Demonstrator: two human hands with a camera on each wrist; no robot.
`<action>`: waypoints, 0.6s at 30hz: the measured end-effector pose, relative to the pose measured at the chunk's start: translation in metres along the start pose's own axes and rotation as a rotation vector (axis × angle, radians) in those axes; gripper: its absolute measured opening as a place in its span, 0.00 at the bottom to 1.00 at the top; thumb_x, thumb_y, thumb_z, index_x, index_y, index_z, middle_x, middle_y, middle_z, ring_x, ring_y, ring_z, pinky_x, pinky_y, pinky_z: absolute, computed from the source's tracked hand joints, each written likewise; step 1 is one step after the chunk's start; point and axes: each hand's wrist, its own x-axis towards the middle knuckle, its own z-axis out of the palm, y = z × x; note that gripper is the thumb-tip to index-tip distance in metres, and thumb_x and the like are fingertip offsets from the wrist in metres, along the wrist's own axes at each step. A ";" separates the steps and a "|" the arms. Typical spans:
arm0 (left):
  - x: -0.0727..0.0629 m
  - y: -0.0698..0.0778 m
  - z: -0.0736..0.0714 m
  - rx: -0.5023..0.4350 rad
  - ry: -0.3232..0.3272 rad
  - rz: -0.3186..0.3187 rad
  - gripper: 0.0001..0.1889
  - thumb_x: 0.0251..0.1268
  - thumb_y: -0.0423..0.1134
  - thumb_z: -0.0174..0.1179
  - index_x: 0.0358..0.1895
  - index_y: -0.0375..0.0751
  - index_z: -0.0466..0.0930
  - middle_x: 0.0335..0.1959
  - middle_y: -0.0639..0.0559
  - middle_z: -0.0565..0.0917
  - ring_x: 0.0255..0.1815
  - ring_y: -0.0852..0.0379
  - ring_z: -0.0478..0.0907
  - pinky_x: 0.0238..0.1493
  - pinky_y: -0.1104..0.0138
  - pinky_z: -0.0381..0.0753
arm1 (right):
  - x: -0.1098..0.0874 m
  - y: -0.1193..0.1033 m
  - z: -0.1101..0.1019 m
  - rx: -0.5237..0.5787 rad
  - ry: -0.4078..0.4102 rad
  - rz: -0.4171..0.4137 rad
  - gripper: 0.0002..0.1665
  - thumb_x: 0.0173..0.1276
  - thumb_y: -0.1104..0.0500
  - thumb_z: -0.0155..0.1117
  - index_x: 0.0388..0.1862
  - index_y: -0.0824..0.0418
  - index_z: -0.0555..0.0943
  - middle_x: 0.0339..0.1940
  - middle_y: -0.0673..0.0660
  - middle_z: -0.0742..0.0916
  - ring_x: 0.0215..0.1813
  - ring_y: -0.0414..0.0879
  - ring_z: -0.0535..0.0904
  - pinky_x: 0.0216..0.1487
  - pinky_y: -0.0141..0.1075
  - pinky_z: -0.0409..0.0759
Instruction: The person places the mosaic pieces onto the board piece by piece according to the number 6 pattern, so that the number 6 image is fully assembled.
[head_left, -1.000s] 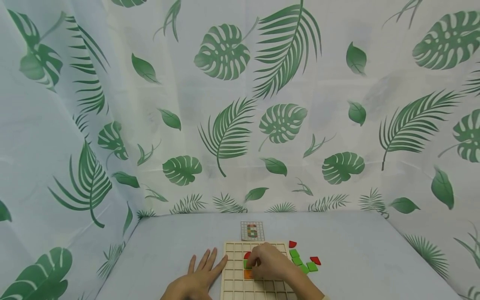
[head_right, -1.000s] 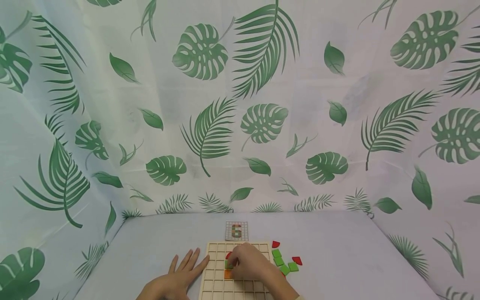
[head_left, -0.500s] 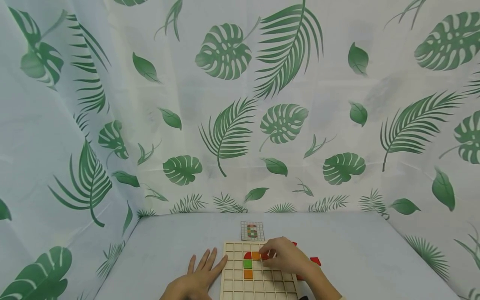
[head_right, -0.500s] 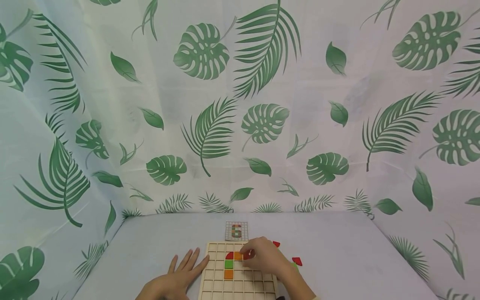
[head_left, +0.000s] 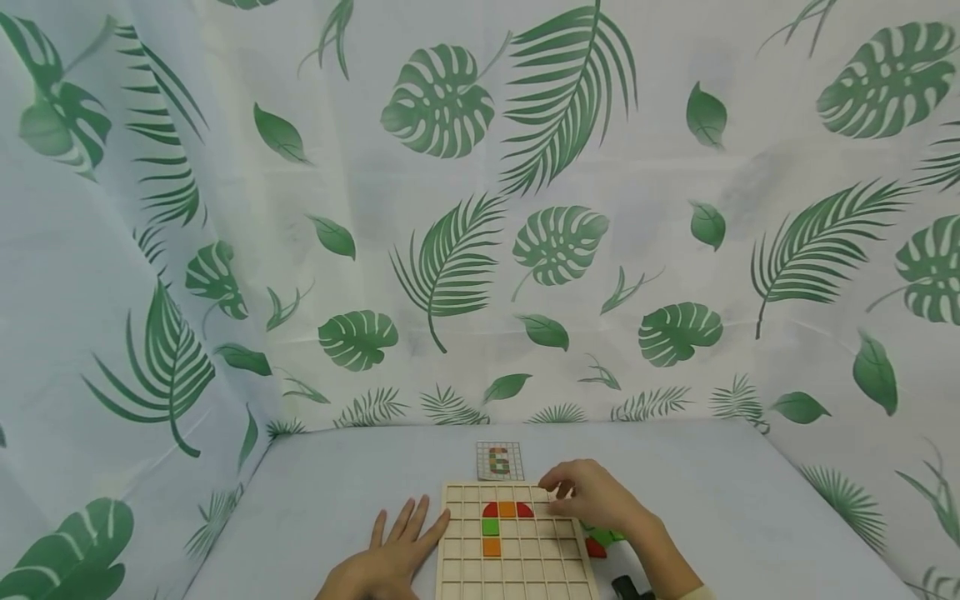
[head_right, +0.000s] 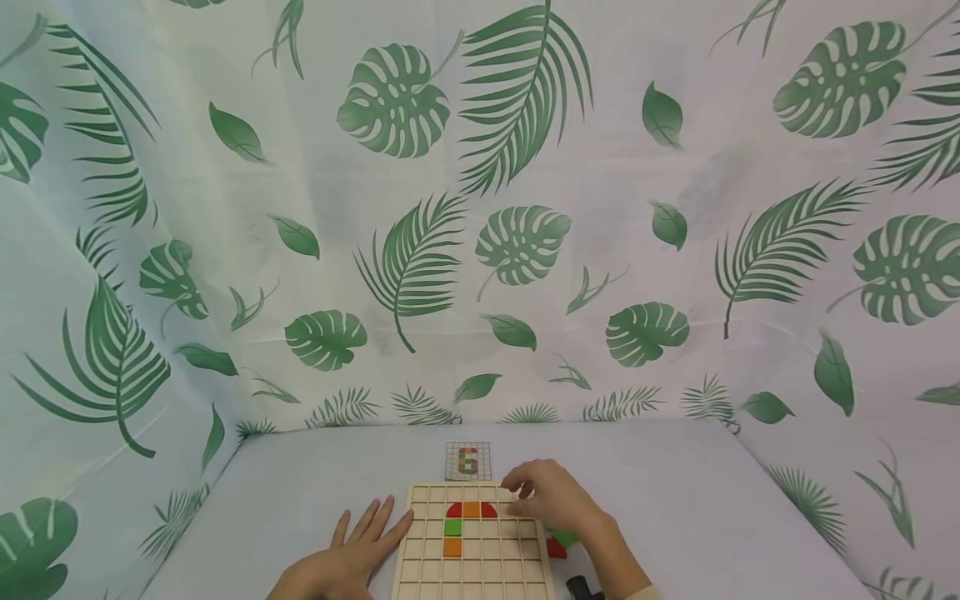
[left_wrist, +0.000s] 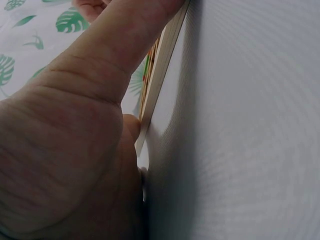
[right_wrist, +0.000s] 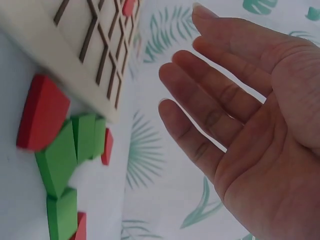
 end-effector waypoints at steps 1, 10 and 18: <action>0.000 0.000 0.000 -0.003 0.001 0.002 0.67 0.42 0.67 0.80 0.86 0.64 0.47 0.87 0.38 0.41 0.87 0.33 0.34 0.77 0.28 0.28 | -0.001 0.001 -0.001 -0.004 0.003 0.008 0.16 0.64 0.58 0.78 0.50 0.61 0.89 0.46 0.56 0.92 0.40 0.39 0.83 0.38 0.33 0.82; 0.001 -0.002 0.000 -0.008 -0.002 0.012 0.68 0.40 0.70 0.79 0.86 0.64 0.46 0.88 0.38 0.40 0.87 0.33 0.33 0.77 0.28 0.27 | -0.015 0.022 -0.015 -0.007 0.012 0.031 0.16 0.64 0.58 0.78 0.49 0.62 0.89 0.46 0.57 0.91 0.40 0.39 0.83 0.37 0.32 0.82; 0.001 0.000 0.000 -0.014 -0.010 -0.009 0.69 0.38 0.71 0.80 0.86 0.64 0.47 0.88 0.40 0.39 0.87 0.34 0.32 0.77 0.28 0.27 | -0.030 0.039 -0.026 0.033 -0.006 0.093 0.16 0.63 0.60 0.78 0.49 0.62 0.89 0.44 0.57 0.91 0.37 0.41 0.82 0.32 0.32 0.81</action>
